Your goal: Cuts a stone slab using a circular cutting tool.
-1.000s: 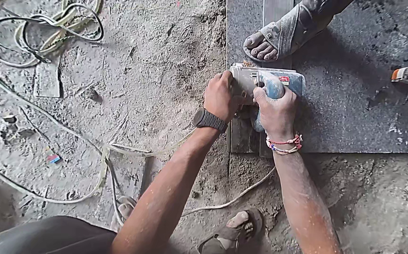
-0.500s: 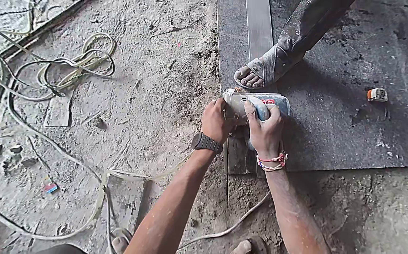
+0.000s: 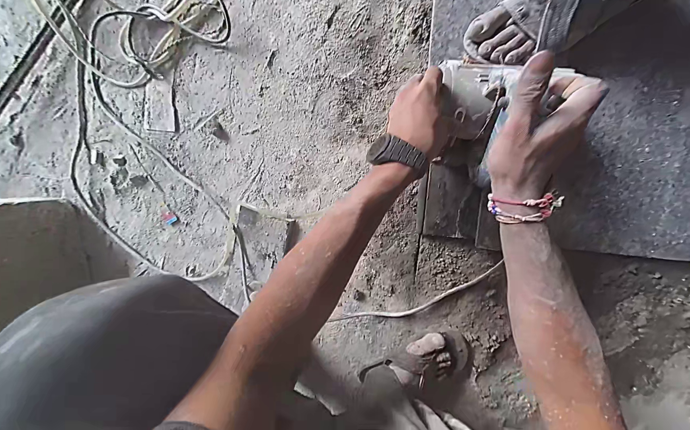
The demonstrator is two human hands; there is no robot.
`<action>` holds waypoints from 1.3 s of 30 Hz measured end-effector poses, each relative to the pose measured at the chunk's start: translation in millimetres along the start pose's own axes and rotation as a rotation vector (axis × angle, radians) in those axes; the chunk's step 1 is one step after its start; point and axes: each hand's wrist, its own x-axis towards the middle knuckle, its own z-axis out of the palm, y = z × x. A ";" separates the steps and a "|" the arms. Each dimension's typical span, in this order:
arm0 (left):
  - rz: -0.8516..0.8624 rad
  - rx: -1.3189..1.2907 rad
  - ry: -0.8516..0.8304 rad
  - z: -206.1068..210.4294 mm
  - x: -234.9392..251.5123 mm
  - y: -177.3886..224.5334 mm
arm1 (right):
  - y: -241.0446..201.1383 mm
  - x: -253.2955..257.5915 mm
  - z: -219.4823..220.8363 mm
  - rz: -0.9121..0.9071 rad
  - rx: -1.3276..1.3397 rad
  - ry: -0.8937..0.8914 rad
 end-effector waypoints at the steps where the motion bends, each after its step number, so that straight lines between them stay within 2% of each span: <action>1: -0.009 -0.001 -0.010 0.1 -1.0 1.2 | 0.5 0.6 0.2 -0.009 0.015 0.008; 9: -0.002 0.042 -0.009 -1.8 6.1 4.5 | 3.0 5.9 4.4 -0.113 0.195 0.128; 14: 0.000 0.042 -0.011 -2.8 8.9 5.6 | 10.2 -11.2 0.7 -0.371 0.195 0.267; 16: 0.014 0.075 -0.022 -2.8 9.3 5.4 | 2.0 -57.3 -17.3 -0.393 0.117 0.087; 19: 0.011 0.076 -0.030 -5.2 9.3 3.7 | -13.6 -167.1 -31.4 -0.321 0.118 -0.564; 20: 0.011 0.066 -0.010 -5.4 10.3 4.0 | -13.9 -205.0 -28.4 -0.376 0.075 -0.727; 23: 0.033 0.025 0.034 0.6 12.0 1.8 | 1.1 -298.4 -33.4 -0.565 0.018 -0.985; 25: 0.042 0.040 0.045 1.0 11.3 2.7 | 8.6 -325.5 -41.1 -0.591 -0.053 -1.105; 27: 0.045 0.064 0.046 -0.6 9.3 3.9 | 9.0 -330.9 -48.6 -0.588 -0.099 -1.184; 29: 0.042 0.084 0.039 -3.1 9.1 6.7 | 2.3 -320.3 -54.9 -0.524 -0.102 -1.434; 31: 0.023 0.100 0.031 -3.6 7.9 9.1 | 2.3 -317.5 -60.1 -0.556 -0.114 -1.486; 33: 0.022 0.092 0.046 -2.8 6.9 8.8 | 7.8 -316.6 -67.9 -0.580 -0.173 -1.434; 35: 0.014 0.103 0.036 -3.2 7.1 10.5 | 16.4 -309.1 -77.0 -0.525 -0.240 -1.401; 37: -0.008 0.121 0.021 -4.3 7.7 13.5 | 32.9 -301.9 -83.8 -0.516 -0.305 -1.253; 39: -0.020 0.132 0.024 -4.1 6.7 14.1 | 45.5 -292.6 -94.0 -0.504 -0.348 -1.224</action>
